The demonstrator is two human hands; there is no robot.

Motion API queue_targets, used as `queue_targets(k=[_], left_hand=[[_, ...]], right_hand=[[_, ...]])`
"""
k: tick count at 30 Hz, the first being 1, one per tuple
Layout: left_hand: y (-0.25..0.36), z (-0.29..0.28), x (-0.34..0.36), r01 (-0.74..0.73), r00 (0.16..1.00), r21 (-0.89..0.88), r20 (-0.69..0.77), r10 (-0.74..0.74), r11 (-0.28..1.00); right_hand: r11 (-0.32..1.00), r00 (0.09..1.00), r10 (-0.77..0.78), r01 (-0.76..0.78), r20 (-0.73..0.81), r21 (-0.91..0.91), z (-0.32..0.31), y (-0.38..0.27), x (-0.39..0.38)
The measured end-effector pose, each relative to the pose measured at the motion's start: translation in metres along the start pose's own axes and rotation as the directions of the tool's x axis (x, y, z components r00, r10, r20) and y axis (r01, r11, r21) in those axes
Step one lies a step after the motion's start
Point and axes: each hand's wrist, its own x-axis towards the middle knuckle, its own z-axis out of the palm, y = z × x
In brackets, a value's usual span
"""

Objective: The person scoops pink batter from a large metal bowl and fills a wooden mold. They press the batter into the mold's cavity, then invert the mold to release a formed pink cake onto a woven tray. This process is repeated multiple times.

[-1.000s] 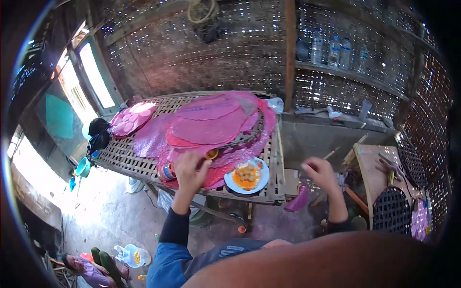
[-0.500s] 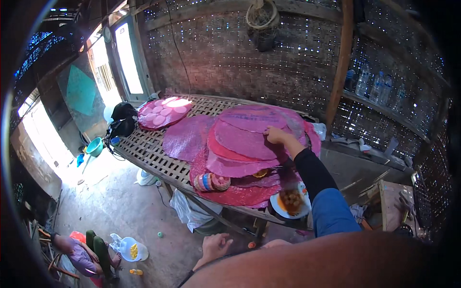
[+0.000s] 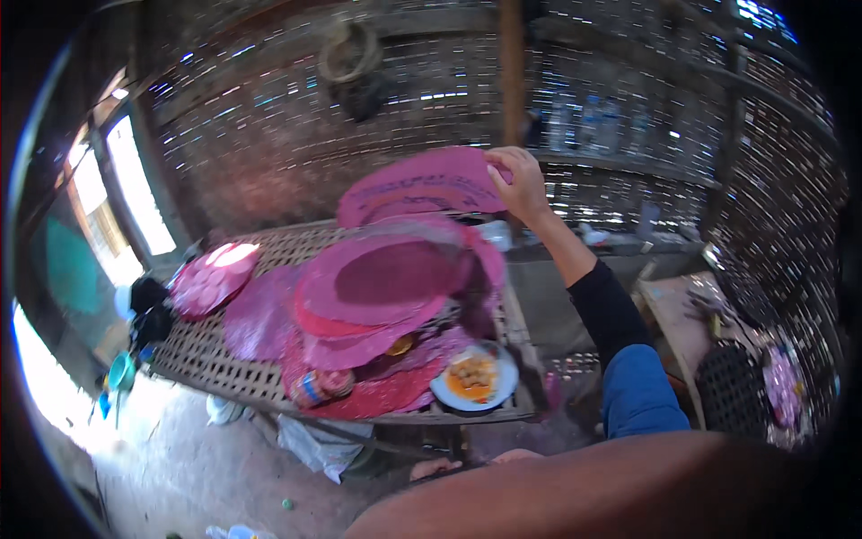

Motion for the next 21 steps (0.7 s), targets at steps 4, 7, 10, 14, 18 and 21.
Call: queue_targets(k=[4, 7, 10, 14, 18, 21], left_hand=[[0.007, 0.062, 0.036, 0.027, 0.851, -0.274, 0.512, 0.121, 0.961], [0.023, 0.108, 0.055, 0.054, 0.646, -0.351, 0.726, 0.236, 0.935], [0.056, 0.168, 0.061, -0.099, 0.645, -0.097, 0.752, 0.138, 0.990], [0.101, 0.269, 0.080, -0.173, 0.634, -0.160, 0.737, 0.234, 0.972], [0.147, 0.369, 0.094, -0.442, 0.570, -0.230, 0.675, 0.469, 0.867], [0.196, 0.424, 0.098, -0.616, 0.480, -0.296, 0.595, 0.645, 0.731]], right_hand=[[0.986, 0.989, 0.134, -0.128, -0.058, 0.103, -0.134, 0.008, -0.010], [0.983, 0.984, 0.177, -0.175, -0.024, 0.064, -0.228, 0.019, -0.029], [0.957, 0.969, 0.237, -0.219, 0.075, -0.188, -0.323, 0.040, -0.055], [0.830, 0.944, 0.329, -0.274, 0.030, -0.487, -0.451, 0.060, -0.082], [0.701, 0.915, 0.403, -0.298, 0.015, -0.648, -0.576, 0.084, -0.132], [0.594, 0.951, 0.310, -0.182, 0.014, -0.783, -0.634, 0.080, -0.151]])
